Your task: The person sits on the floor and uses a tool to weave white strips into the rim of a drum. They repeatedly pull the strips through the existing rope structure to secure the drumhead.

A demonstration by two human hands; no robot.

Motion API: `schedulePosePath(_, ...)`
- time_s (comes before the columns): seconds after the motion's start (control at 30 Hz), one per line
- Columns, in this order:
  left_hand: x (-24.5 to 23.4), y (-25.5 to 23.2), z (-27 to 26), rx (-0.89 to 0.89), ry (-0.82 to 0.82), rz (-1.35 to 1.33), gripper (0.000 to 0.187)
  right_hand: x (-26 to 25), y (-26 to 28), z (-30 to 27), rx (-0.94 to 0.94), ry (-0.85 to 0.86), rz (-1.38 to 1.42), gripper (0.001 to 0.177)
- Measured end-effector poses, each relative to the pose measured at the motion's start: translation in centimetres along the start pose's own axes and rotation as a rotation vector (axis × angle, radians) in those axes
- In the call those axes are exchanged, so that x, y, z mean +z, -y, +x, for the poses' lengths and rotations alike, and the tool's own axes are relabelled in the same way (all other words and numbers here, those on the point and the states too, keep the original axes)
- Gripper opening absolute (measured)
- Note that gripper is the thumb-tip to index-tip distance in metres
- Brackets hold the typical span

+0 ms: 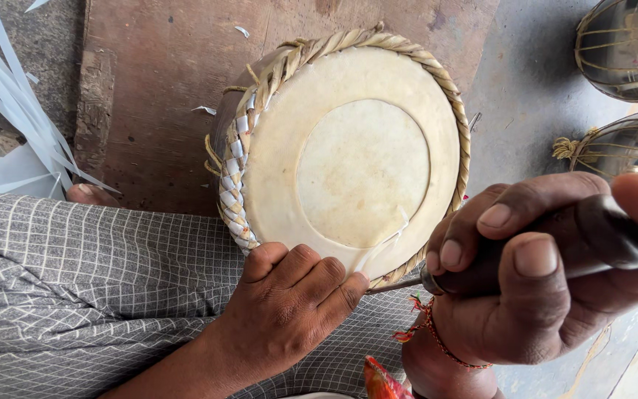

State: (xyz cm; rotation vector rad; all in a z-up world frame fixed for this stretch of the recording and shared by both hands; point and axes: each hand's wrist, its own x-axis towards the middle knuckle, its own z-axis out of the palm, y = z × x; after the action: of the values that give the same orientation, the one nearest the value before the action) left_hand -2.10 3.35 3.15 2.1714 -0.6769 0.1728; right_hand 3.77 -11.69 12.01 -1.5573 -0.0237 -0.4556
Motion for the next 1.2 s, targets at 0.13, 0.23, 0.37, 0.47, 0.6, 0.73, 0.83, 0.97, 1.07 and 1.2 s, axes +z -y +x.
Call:
schedulePosePath(0.13, -0.1, 0.0, 0.0, 0.01, 0.014, 0.013, 0.026, 1.5, 0.2, 0.6, 0.0, -0.024, -0.044, 0.045)
schedulePosePath(0.23, -0.1, 0.1, -0.1, 0.024, 0.007, 0.018, 0.025, 2.5, 0.6, 0.5, 0.012, -0.038, -0.136, 0.045)
schedulePosePath(0.37, -0.1, 0.1, -0.3, 0.03, -0.046, -0.014, 0.024, 1.5, 3.0, -1.4, 0.048, 0.035, -0.365, 0.038)
schedulePosePath(0.47, -0.3, 0.3, 0.2, 0.034, -0.075, -0.015, 0.021, -2.4, 6.3, -3.3, 0.04, 0.215, -0.792, 0.028)
schedulePosePath(0.6, -0.1, 0.2, 0.0, 0.01, -0.073, -0.032, 0.007, -10.8, 10.7, 0.4, 0.276, 0.479, -1.074, 0.028)
schedulePosePath(0.73, -0.1, 0.1, 0.3, 0.008, -0.076, -0.03, 0.003, -12.8, 11.7, -0.1, -0.048, 1.005, -1.355, 0.044)
schedulePosePath(0.83, -0.3, 0.0, 0.5, 0.007, -0.09, -0.024, 0.005, -13.2, 10.4, -0.2, 0.415, 1.349, -1.642, 0.056)
schedulePosePath(0.97, 0.2, 0.0, 0.3, 0.022, -0.141, -0.047, 0.008, -12.6, 9.8, 2.6, 0.89, 1.415, -1.516, 0.059)
schedulePosePath(1.07, 0.3, 0.2, 0.2, 0.04, -0.149, -0.023, 0.01, -12.3, 9.2, 4.6, 0.876, 1.353, -1.214, 0.052)
schedulePosePath(1.2, 0.7, 0.1, 0.1, 0.043, -0.131, -0.027, 0.014, -13.5, 7.5, 4.6, 0.744, 1.323, -1.038, 0.051)
